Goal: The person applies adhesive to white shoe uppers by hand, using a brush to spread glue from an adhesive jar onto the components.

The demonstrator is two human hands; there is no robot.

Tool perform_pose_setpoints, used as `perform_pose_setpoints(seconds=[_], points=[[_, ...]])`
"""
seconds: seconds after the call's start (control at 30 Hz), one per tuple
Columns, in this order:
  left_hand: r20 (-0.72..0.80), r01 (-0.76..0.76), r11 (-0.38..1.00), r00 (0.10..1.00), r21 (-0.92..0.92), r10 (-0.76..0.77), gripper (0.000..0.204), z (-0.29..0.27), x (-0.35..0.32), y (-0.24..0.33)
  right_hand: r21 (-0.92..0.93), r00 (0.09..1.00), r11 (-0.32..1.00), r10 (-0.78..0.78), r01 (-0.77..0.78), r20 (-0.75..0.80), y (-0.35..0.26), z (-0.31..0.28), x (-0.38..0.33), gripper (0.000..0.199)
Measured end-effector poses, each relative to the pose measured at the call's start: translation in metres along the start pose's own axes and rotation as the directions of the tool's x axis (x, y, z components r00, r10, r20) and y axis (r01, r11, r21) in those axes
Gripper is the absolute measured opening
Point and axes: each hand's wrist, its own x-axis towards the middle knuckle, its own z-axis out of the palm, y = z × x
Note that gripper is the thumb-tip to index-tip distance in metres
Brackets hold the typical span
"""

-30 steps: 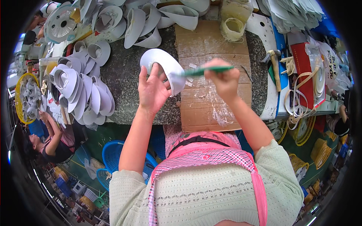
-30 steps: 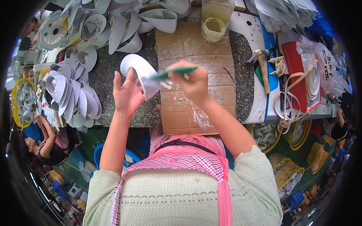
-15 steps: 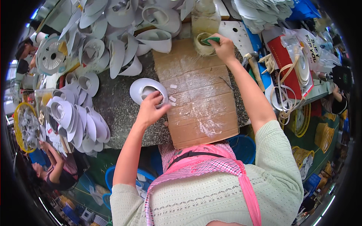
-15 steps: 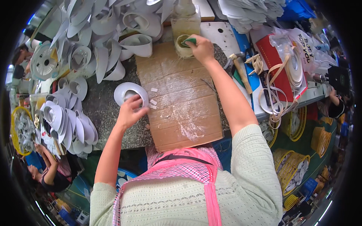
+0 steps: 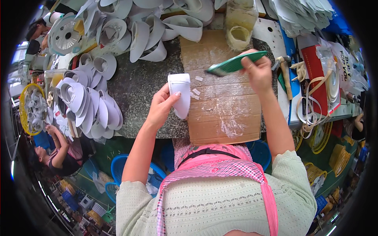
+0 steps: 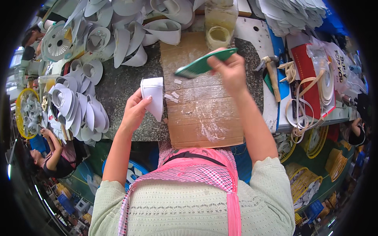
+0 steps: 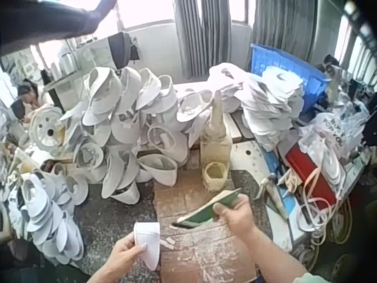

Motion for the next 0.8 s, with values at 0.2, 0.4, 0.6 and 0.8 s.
perform_pose_setpoints(seconds=[0.2, 0.4, 0.6, 0.8], points=[[0.107, 0.106, 0.975, 0.991, -0.197, -0.087, 0.09, 0.01, -0.013, 0.013, -0.032, 0.862, 0.967, -0.211, 0.254, 0.46, 0.003, 0.05, 0.004, 0.011], [0.043, 0.115, 0.967, 0.993, -0.229, -0.107, 0.12, 0.014, -0.021, 0.024, -0.003, 0.806, 0.975, -0.18, 0.22, 0.564, -0.028, 0.057, 0.024, 0.009], [0.006, 0.063, 0.925, 0.998, -0.375, -0.066, 0.119, 0.009, -0.019, 0.036, -0.09, 0.735, 0.974, -0.094, 0.207, 0.672, -0.03, 0.054, 0.041, 0.01], [-0.002, 0.042, 0.823, 0.999, -0.567, -0.053, 0.112, 0.01, -0.014, 0.045, -0.068, 0.778, 0.948, -0.212, 0.31, 0.592, -0.003, 0.073, 0.005, 0.014]])
